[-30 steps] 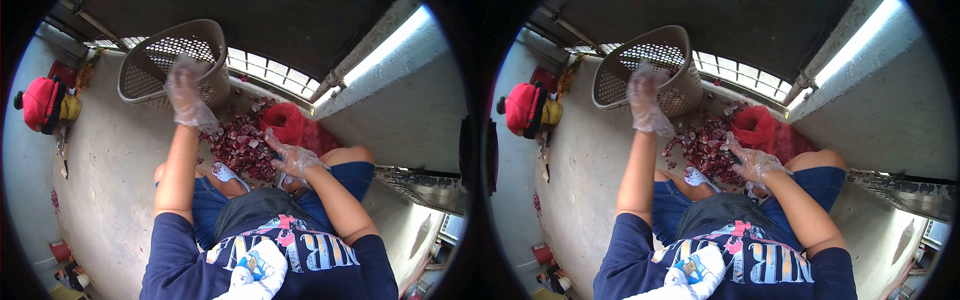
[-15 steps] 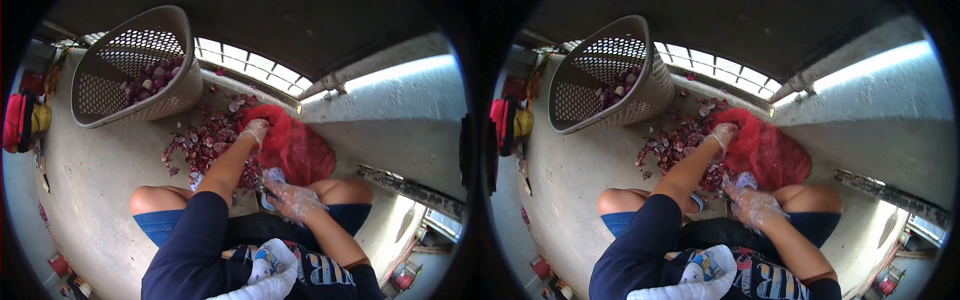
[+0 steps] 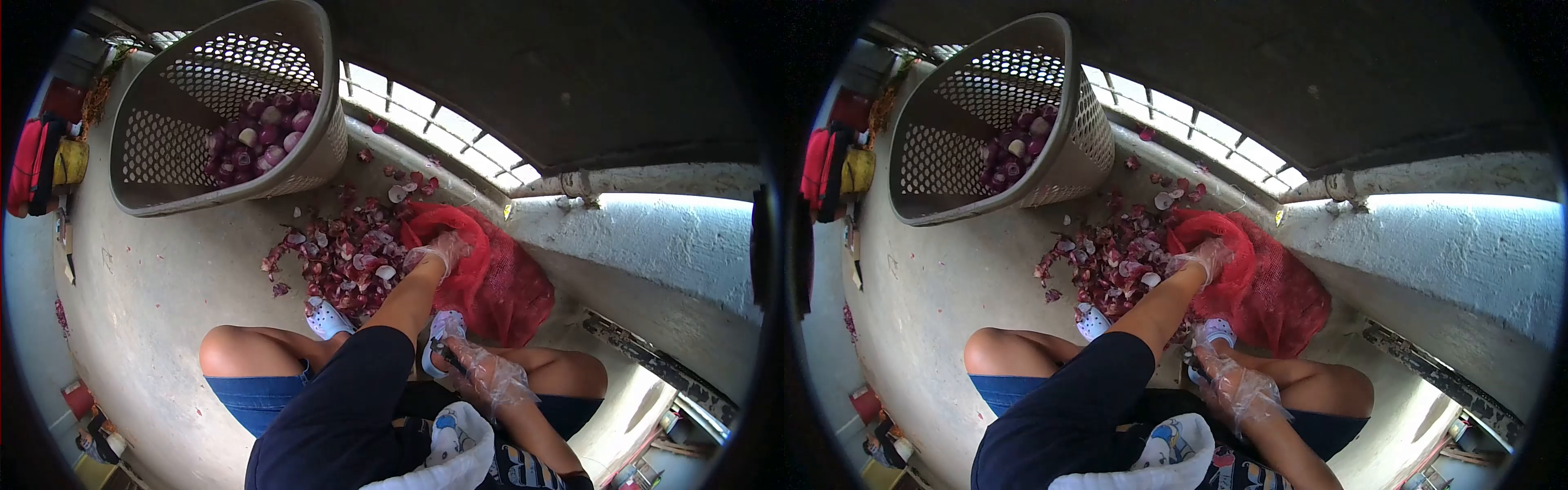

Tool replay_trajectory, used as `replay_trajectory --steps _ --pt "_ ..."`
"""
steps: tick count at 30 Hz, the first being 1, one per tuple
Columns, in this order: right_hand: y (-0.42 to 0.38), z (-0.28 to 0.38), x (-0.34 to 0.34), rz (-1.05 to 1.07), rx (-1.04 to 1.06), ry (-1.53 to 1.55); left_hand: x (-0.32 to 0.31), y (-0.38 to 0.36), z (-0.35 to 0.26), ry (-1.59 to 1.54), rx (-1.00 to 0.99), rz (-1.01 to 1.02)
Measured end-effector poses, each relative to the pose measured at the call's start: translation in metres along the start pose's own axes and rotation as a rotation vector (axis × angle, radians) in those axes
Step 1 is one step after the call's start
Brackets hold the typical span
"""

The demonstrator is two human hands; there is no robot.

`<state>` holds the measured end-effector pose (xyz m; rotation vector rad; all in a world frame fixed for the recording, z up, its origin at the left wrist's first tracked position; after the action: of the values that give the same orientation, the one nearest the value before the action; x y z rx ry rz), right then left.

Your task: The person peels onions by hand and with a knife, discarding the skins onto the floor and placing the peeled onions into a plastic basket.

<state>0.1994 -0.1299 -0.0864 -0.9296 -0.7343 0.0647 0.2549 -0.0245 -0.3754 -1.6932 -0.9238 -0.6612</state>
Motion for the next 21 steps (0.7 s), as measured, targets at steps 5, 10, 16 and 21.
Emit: replay_trajectory --steps 5,10,16,21 --pt "0.001 -0.006 0.001 0.017 0.021 0.088 -0.060 0.050 -0.008 -0.022 0.195 -0.113" --pt "0.003 -0.012 -0.002 -0.014 0.058 0.086 -0.057 0.016 0.025 -0.241 0.351 -0.147" --pt "0.002 -0.007 -0.004 0.038 0.037 0.059 -0.063 -0.003 0.031 -0.417 0.405 -0.209" --pt "-0.008 0.011 0.015 -0.053 0.014 0.018 -0.047 -0.045 0.026 -0.516 0.354 -0.230"
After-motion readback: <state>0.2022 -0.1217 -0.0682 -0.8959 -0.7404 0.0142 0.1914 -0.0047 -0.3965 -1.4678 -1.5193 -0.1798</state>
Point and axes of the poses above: each hand's wrist, its own y-axis towards the middle knuckle, its own x-axis out of the back of the hand, z = x × y, the point moved 2 cm from there along y, towards the middle knuckle, and after that the axes turned 8 degrees about -z, right-handed, at the moved point
